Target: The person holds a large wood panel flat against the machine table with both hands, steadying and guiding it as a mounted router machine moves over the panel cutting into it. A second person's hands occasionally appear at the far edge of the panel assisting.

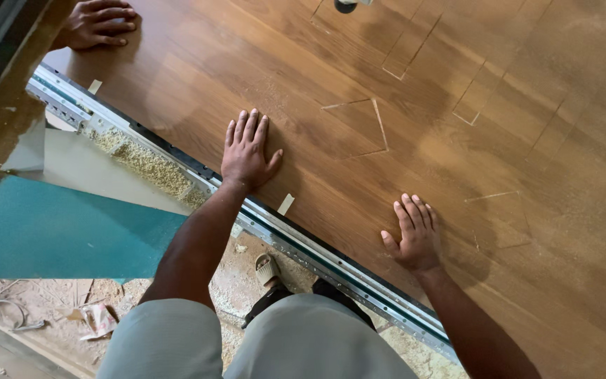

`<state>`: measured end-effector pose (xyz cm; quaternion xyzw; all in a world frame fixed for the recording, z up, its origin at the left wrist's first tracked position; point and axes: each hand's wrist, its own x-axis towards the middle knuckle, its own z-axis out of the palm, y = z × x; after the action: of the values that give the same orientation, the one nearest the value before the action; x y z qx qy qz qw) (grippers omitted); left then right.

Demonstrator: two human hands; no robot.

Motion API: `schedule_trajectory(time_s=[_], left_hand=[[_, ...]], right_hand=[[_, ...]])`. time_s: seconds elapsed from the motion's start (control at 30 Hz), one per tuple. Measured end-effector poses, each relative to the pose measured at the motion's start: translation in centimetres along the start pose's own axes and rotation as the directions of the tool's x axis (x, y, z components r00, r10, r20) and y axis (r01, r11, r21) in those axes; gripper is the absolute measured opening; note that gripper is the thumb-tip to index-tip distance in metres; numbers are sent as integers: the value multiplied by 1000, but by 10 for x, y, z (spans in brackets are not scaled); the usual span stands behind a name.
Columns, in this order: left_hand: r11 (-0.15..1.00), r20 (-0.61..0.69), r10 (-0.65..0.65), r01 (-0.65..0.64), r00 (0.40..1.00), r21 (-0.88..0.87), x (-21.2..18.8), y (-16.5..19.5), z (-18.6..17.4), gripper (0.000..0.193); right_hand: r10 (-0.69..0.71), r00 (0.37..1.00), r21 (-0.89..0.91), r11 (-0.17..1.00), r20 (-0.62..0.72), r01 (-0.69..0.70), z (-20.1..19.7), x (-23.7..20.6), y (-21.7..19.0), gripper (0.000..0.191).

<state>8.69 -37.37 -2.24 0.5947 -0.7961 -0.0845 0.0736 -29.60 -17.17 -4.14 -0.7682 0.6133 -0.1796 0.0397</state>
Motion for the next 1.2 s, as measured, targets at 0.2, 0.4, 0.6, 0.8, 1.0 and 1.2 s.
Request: schedule_trajectory(time_s=[0.2, 0.4, 0.6, 0.8, 1.0, 1.2], left_hand=[[1000, -19, 6, -6, 1000, -8, -1, 0, 1, 84], [1000, -12, 11, -11, 1000, 3, 1, -1, 3, 84], [1000, 11, 1, -1, 1000, 8, 1, -1, 4, 85], [1000, 0, 5, -5, 1000, -7, 0, -2, 5, 85], [1000, -5, 11, -11, 1000, 5, 0, -3, 6, 85], [1000, -8, 1, -1, 1000, -11, -1, -2, 7, 85]], right_hand=[[16, 1000, -6, 1000, 10, -16, 1, -1, 0, 67], [11, 1000, 1, 1000, 10, -11, 1, -2, 0, 66], [22, 999, -2, 1000, 31, -22, 5, -4, 3, 68], [44, 996, -19, 999, 74, -43, 7, -6, 5, 69], [37, 997, -9, 999, 72, -37, 5, -4, 3, 69], [37, 997, 9, 999, 63, -38, 1, -3, 1, 69]])
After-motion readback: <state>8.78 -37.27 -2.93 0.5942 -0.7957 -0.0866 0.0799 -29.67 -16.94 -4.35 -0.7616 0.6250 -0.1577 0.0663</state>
